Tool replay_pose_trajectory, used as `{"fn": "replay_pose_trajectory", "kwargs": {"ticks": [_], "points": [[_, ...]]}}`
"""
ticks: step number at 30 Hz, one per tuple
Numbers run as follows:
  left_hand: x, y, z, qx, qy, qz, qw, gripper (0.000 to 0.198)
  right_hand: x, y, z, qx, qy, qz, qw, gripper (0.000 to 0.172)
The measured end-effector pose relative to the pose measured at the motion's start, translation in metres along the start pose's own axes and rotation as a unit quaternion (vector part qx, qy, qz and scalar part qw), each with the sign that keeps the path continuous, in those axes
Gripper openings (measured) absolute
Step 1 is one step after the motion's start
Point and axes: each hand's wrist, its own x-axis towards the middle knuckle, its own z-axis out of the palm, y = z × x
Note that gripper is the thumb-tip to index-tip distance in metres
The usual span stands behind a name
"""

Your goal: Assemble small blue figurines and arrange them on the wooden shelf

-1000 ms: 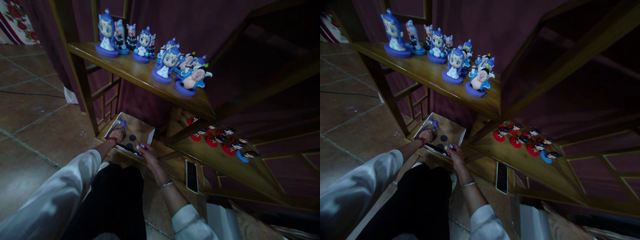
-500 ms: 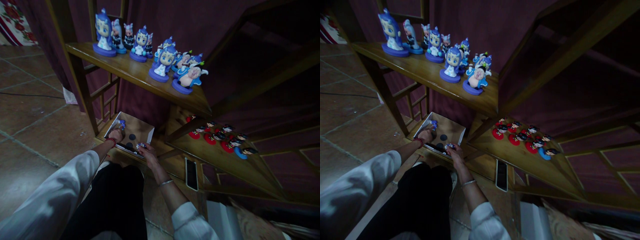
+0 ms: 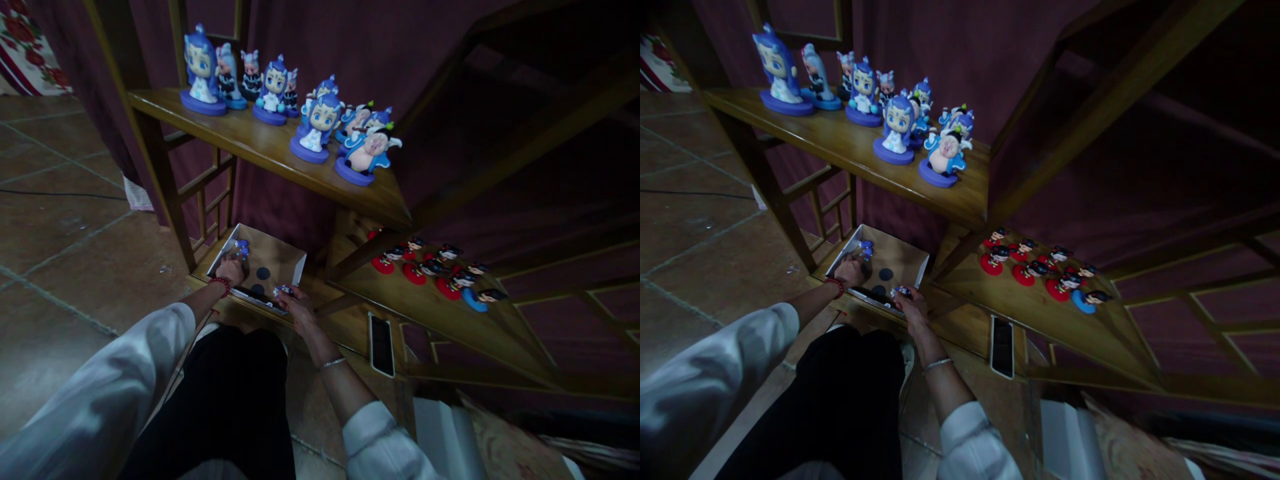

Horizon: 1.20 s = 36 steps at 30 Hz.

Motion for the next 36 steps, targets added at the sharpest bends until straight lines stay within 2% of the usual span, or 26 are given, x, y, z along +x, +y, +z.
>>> {"fn": "replay_pose_trajectory", "kwargs": {"ticks": [3,5,9,12,19,26,36], "points": [[-0.007,0.003,0.001,0.019,0.031,0.022,0.999,0.050,0.001,0.002,0.001,0.008,0.003,0.006,1.000,0.027],[-0.013,0.008,0.003,0.025,0.029,0.049,0.998,0.040,0.001,0.002,0.001,0.018,0.005,0.009,1.000,0.027],[-0.021,0.022,0.010,0.019,-0.039,0.109,0.993,0.029,0.002,0.003,0.002,0.018,0.001,0.006,1.000,0.028],[-0.021,0.031,0.016,0.024,-0.080,0.140,0.987,0.031,0.003,0.003,0.002,0.013,0.001,0.002,1.000,0.028],[-0.015,0.039,0.021,0.045,-0.112,0.145,0.982,0.038,0.005,0.003,-0.002,0.001,0.016,0.001,1.000,0.028],[-0.020,0.043,0.017,0.031,-0.121,0.146,0.981,0.041,0.001,0.004,0.001,-0.003,0.009,-0.025,1.000,0.031],[-0.035,0.048,0.008,-0.049,-0.080,0.176,0.980,0.031,-0.008,0.001,0.006,0.009,0.000,-0.038,0.999,0.033]]}}
